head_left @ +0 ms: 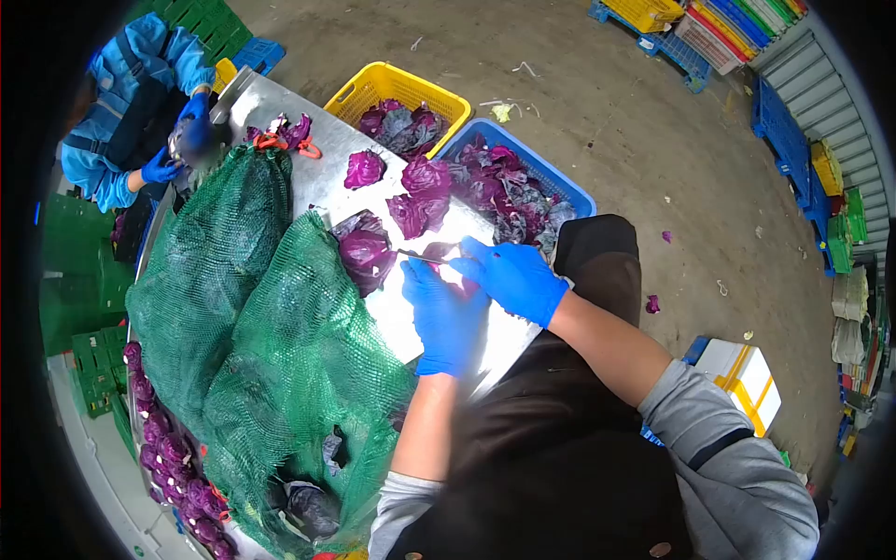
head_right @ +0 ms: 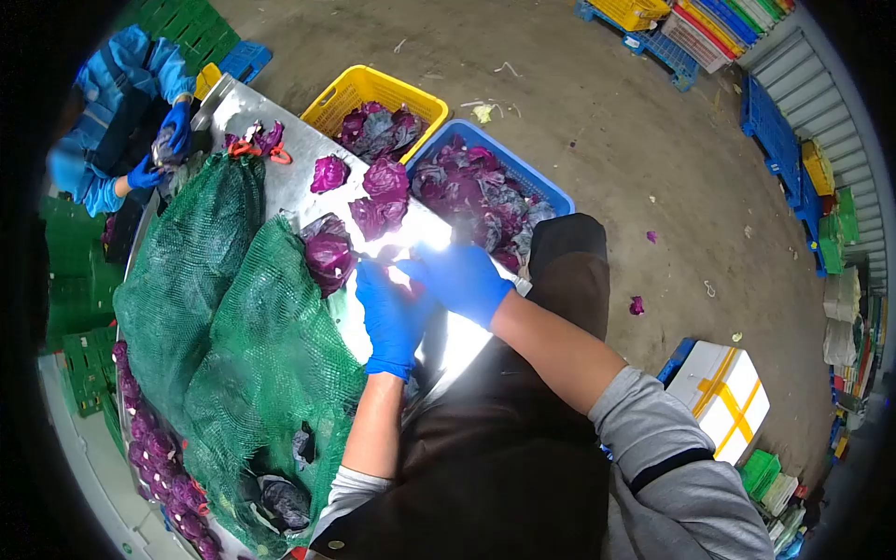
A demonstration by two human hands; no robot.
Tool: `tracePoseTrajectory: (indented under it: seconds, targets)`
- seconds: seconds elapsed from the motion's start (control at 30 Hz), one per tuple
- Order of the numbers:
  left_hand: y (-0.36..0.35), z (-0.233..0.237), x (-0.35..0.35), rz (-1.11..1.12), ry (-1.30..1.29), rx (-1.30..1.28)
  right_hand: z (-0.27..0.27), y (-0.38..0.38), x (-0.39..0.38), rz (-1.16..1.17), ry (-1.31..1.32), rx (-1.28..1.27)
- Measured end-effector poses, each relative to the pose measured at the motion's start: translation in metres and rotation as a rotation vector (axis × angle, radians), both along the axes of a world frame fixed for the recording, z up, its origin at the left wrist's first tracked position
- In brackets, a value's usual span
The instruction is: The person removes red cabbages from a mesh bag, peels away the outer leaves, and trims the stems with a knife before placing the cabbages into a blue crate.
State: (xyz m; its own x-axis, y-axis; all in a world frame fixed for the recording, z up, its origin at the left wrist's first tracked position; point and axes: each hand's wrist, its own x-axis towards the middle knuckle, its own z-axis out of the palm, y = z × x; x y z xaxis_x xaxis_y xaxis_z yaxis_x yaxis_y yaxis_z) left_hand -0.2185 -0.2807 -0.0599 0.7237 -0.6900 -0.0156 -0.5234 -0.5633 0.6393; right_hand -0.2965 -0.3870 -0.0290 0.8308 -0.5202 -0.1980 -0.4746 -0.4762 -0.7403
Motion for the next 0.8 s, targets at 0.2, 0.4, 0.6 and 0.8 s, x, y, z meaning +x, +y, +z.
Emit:
tracePoseTrajectory:
  seconds: [0.2, 0.4, 0.6, 0.8]
  targets:
    - [0.039, -0.029, -0.009, -0.067, -0.007, -0.260, -0.044, -0.037, 0.001, 0.338, 0.003, -0.277]
    - [0.043, -0.006, 0.000, 0.072, 0.332, -0.395, -0.013, 0.009, 0.003, -0.082, -0.261, 0.087]
    - [0.042, -0.028, 0.007, -0.031, 0.119, -0.279, -0.046, 0.001, 0.016, 0.042, -0.307, -0.263]
    - [0.034, -0.011, 0.013, 0.004, 0.218, -0.294, -0.056, -0.019, 0.032, -0.008, -0.335, -0.108]
